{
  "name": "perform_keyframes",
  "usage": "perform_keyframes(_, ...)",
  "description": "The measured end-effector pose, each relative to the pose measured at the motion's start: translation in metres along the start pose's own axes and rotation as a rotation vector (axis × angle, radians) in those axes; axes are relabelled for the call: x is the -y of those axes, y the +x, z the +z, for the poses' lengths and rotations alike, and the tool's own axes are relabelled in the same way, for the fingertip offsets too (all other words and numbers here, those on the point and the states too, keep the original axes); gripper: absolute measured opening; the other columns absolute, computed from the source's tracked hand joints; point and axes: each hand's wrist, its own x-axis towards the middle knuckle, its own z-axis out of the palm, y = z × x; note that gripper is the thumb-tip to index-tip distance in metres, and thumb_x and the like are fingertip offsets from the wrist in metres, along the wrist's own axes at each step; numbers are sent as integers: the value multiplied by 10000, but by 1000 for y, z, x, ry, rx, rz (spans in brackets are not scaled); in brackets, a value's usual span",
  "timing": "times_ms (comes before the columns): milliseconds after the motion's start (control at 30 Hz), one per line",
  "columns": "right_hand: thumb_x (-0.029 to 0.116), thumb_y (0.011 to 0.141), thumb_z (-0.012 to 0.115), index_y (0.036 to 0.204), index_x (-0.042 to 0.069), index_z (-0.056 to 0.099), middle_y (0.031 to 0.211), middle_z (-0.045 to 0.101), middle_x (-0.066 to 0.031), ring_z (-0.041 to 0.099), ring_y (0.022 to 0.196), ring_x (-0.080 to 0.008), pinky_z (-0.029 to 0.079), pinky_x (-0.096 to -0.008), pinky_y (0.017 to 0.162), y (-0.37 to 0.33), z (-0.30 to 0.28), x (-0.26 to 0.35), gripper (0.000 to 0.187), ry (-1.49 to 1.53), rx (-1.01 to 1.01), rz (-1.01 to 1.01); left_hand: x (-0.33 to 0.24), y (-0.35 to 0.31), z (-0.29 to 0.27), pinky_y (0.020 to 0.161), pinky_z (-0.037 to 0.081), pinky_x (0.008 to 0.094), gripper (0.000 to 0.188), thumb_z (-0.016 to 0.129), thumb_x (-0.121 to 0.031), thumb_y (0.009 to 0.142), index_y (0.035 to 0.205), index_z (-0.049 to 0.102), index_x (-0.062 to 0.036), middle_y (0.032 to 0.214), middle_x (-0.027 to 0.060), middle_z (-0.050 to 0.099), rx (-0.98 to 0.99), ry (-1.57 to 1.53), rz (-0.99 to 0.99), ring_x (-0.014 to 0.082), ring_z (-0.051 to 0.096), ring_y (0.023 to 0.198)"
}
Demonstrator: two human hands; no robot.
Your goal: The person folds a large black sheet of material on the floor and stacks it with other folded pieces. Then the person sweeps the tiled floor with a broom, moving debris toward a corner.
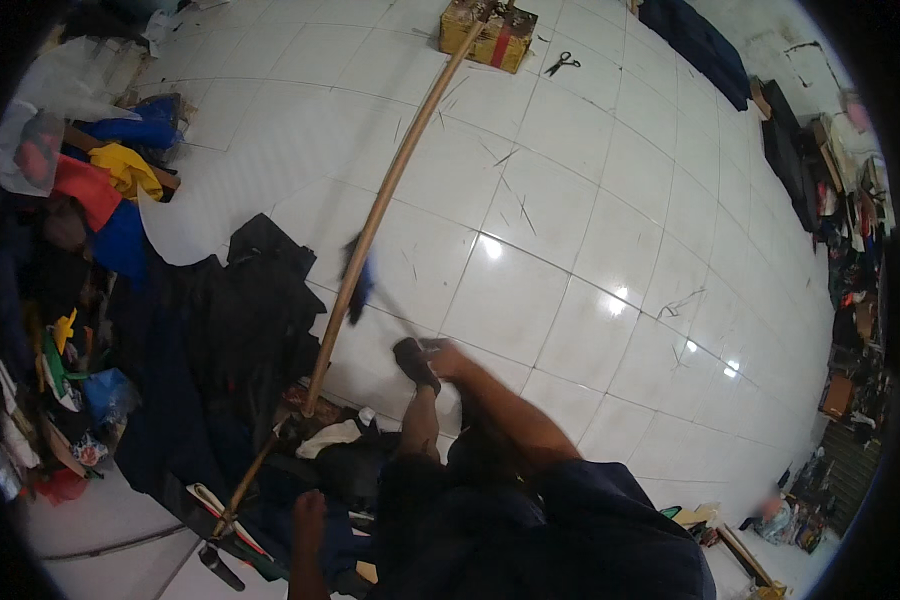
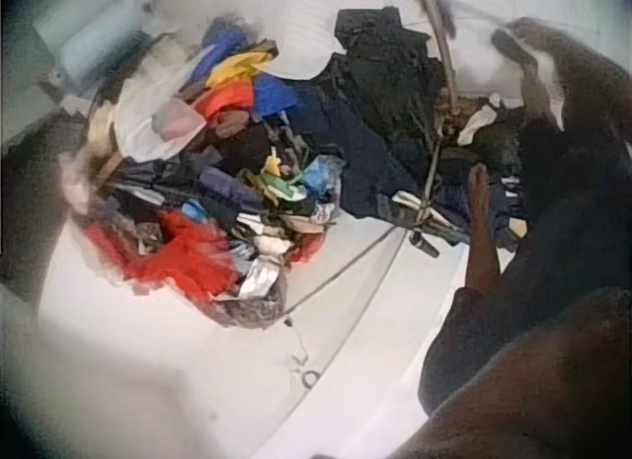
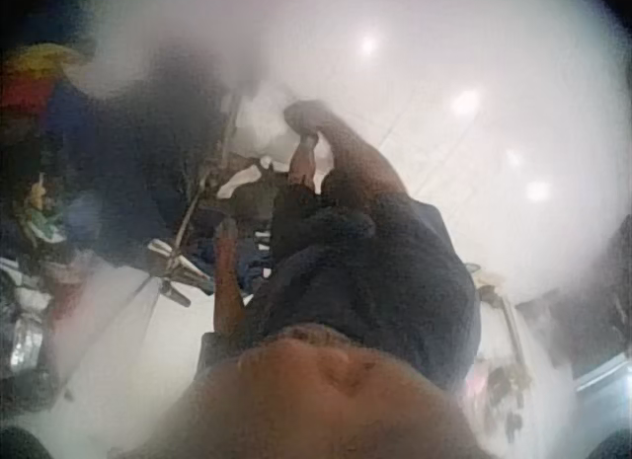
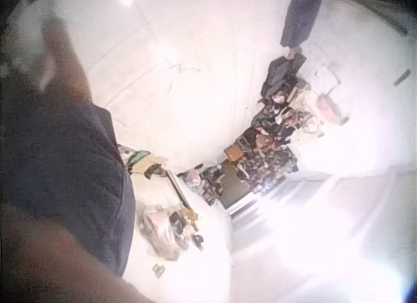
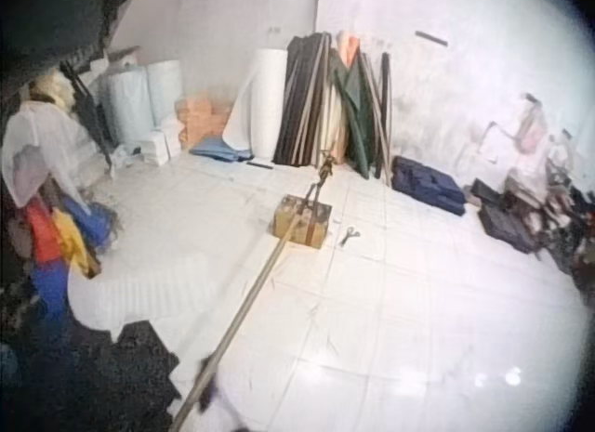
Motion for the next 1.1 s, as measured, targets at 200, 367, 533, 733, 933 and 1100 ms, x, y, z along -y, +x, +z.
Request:
perform_keyframes(200, 96, 804, 547, 1098, -14, 561, 778, 642, -124, 618, 573, -222, 473, -393, 434, -235, -190, -82, 314, 459, -395, 1232, -39, 39, -18, 734, 463, 316, 360, 575, -284, 884, 1090, 573, 12, 930, 86, 613, 182, -342, 63, 167, 580, 819)
perform_keyframes(367, 55, 814, 491, 1279, 91, 462, 540, 476, -29, 473, 404, -142, 417, -329, 346, -275, -242, -3, 467, 254, -367, 1183, -36, 62, -19, 749, 474, 333, 358, 585, -296, 878, 1080, 581, -1, 954, 93, 615, 146, -238, 36, 174, 590, 850)
perform_keyframes(533, 205, 863, 552, 1318, 79, 455, 872, 584, -118, 558, 739, -213, 455, -335, 645, -189, -185, 92, 482, 525, -203, 555, -34, 79, -8, 738, 468, 349, 380, 562, -330, 882, 1057, 585, 7, 927, 100, 611, 156, -62, 27, 179, 585, 844)
perform_keyframes(733, 224, 851, 537, 1257, 38, 512, 1098, 598, -246, 592, 996, -303, 463, -403, 833, -81, -162, 61, 447, 384, 226, 677, -117, 67, 0, 742, 464, 391, 358, 523, -315, 898, 1005, 594, 19, 896, 131, 618, -32, -179, 64, 269, 601, 848)
perform_keyframes(933, 177, 786, 541, 1254, 16, 475, 1088, 592, -255, 565, 1027, -404, 466, -475, 853, -216, -320, -51, 500, 118, -98, 959, -219, 10, 70, 819, 462, 397, 359, 541, -295, 896, 1077, 600, 10, 1015, 163, 638, 113, 273, 76, 277, 605, 941)
perform_keyframes(1100, 135, 788, 495, 1326, 52, 418, 915, 630, -266, 638, 761, -391, 515, -458, 674, -275, -384, -58, 549, 101, -113, 983, -252, 17, 124, 867, 458, 393, 409, 591, -326, 863, 1104, 592, 4, 1036, 170, 637, 244, 182, 36, 295, 600, 1000)
